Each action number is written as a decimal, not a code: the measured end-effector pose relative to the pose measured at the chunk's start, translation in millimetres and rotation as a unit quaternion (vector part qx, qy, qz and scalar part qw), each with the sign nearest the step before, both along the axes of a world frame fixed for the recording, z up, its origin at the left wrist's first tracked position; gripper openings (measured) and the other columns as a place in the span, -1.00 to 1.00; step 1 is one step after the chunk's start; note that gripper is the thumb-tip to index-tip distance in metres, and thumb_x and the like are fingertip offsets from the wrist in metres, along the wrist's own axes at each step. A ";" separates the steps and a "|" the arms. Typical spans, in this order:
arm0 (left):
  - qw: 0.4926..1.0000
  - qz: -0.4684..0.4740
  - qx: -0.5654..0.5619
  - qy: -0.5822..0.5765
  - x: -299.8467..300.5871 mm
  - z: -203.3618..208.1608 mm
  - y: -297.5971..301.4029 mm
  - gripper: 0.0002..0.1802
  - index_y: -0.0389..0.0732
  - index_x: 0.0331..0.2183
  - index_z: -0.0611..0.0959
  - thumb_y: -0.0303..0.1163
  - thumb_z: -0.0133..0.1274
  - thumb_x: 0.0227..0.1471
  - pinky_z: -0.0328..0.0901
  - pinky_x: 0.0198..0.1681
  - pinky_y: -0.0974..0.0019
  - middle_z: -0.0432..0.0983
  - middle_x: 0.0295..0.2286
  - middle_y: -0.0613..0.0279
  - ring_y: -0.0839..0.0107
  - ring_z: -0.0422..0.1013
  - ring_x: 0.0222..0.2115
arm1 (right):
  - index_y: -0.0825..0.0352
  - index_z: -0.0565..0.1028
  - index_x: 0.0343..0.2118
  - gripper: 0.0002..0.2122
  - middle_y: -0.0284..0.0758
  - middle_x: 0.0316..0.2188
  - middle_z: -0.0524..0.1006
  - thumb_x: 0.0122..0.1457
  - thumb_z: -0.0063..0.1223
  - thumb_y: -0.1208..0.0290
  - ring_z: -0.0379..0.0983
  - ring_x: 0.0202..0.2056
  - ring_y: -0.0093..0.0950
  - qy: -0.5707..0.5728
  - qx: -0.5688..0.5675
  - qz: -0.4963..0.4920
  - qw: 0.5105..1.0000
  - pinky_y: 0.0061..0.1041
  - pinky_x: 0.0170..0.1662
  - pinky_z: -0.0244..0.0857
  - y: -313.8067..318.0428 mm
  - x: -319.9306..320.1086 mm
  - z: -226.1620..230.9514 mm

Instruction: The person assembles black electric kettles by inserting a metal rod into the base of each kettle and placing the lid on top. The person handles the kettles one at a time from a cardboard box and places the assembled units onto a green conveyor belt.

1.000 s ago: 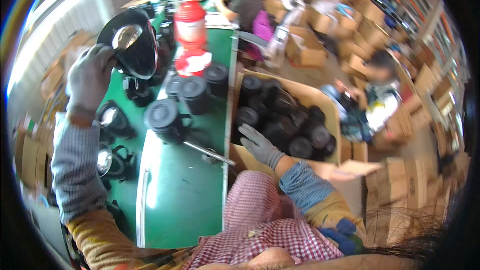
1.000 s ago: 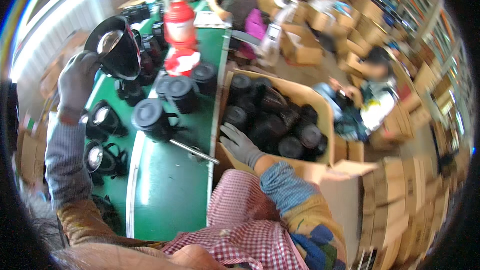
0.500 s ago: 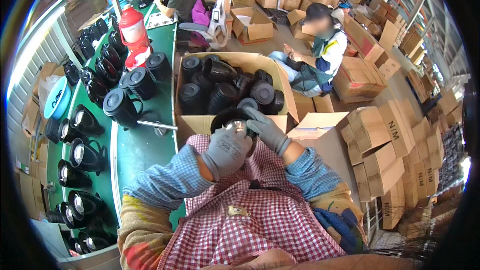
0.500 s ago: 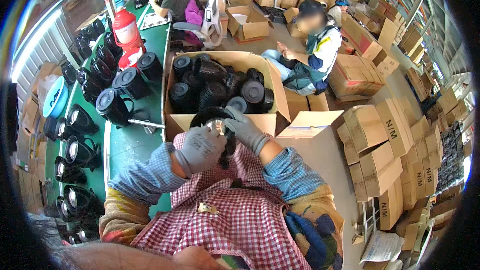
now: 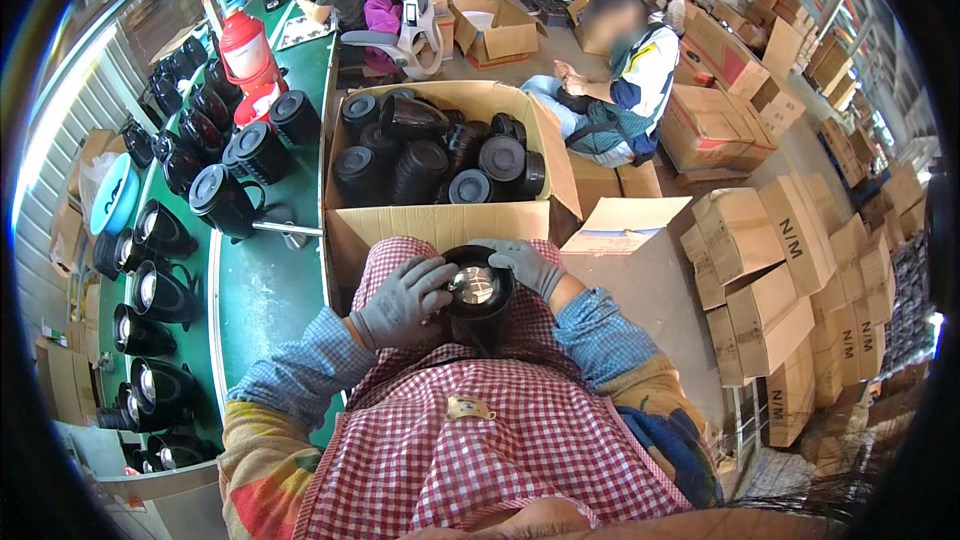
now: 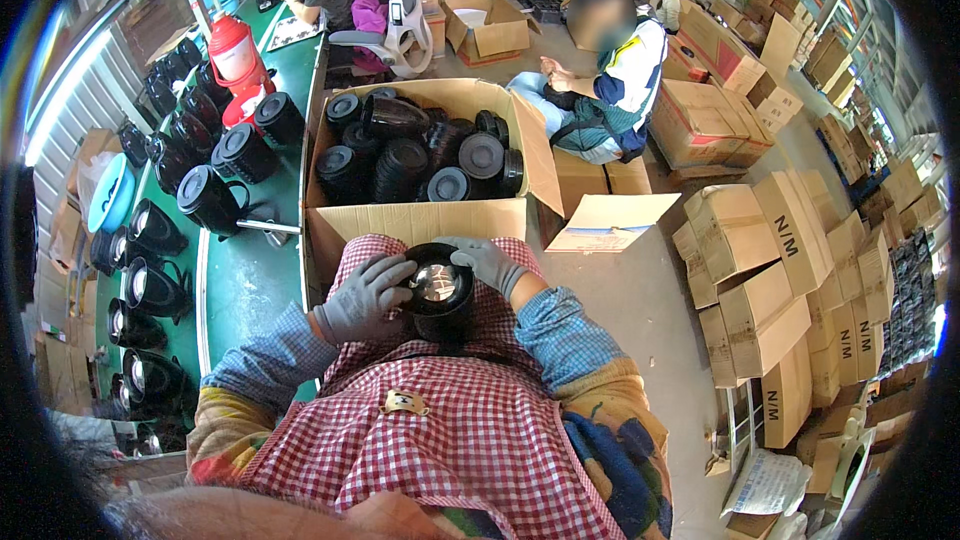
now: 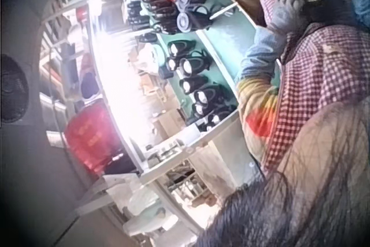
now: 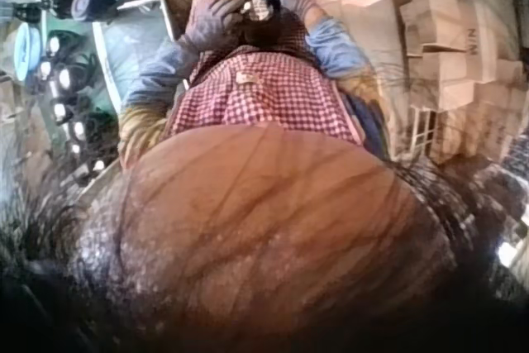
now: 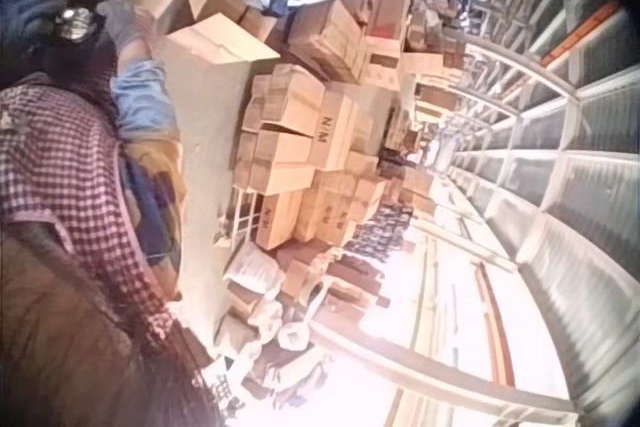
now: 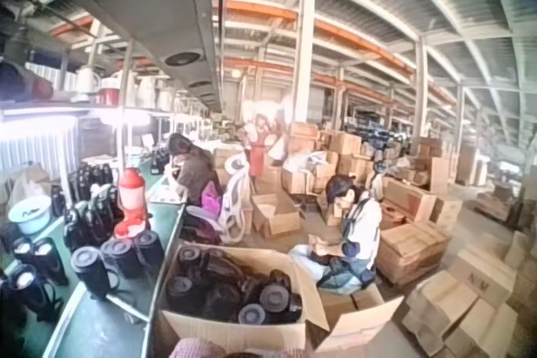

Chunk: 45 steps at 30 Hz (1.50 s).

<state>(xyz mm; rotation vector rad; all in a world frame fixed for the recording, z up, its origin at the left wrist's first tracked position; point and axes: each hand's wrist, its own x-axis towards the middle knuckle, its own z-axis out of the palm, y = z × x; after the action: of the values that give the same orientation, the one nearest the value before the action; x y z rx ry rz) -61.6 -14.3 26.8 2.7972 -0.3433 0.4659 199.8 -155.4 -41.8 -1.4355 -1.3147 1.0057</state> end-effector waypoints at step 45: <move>0.832 0.182 -0.523 -0.013 49.5 -85.7 59.2 -0.74 -0.39 -0.24 0.67 -0.40 -0.02 0.21 0.33 0.02 0.19 0.57 -0.12 -0.08 0.17 0.49 -0.11 | 0.15 -0.05 0.43 -0.19 -0.24 0.44 -0.04 0.11 0.00 0.25 -0.18 0.43 -0.08 -0.619 -0.272 -0.128 0.726 -0.09 0.44 -0.52 197.7 182.1 -118.6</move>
<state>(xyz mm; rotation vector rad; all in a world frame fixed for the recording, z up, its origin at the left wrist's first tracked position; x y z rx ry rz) -12.1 44.9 -58.8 1.7468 0.3715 0.5466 381.9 42.4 -160.4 -2.9242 -1.6337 0.0732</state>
